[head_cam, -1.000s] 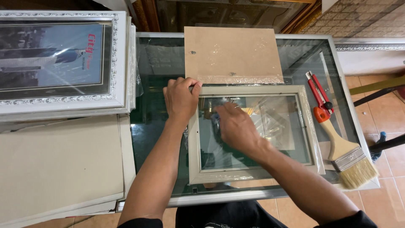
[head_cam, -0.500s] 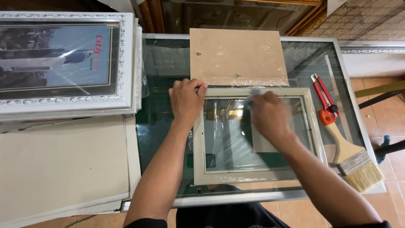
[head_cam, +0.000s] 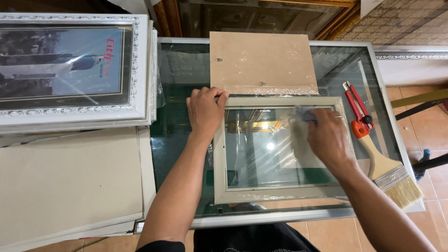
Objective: Cleaning the glass within a picture frame using a brush and a cloth.
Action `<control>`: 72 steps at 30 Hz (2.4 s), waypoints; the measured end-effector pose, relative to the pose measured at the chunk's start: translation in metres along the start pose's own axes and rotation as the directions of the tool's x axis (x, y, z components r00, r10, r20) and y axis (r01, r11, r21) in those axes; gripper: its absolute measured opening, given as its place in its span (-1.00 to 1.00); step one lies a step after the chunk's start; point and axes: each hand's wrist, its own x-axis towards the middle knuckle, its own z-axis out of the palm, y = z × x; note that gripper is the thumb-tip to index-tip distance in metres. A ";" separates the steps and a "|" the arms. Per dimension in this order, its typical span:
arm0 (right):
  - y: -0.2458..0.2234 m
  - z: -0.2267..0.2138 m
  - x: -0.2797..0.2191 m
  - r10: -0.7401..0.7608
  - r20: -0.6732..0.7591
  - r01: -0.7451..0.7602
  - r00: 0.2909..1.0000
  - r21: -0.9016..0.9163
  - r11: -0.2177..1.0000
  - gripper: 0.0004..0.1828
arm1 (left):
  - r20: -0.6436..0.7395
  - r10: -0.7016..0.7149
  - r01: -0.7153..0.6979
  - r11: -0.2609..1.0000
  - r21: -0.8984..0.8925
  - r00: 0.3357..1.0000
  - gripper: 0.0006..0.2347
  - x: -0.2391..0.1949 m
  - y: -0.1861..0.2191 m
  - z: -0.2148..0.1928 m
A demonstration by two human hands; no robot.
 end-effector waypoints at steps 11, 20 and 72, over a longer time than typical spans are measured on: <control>-0.146 -0.021 -0.010 -0.278 -0.132 0.298 0.951 0.173 0.939 -0.73 | 0.008 -0.007 0.006 0.999 0.036 1.000 -0.85 0.002 -0.001 0.005; 0.001 -0.002 -0.031 -0.083 -0.030 0.077 0.996 -0.165 0.983 -0.62 | 0.045 0.118 -0.114 0.990 -0.088 0.992 -0.84 -0.008 -0.008 -0.012; -0.104 0.003 0.023 -0.221 0.008 0.221 0.975 -0.049 0.974 -0.79 | 0.003 0.107 -0.106 0.990 -0.095 0.994 -0.88 -0.006 -0.011 -0.008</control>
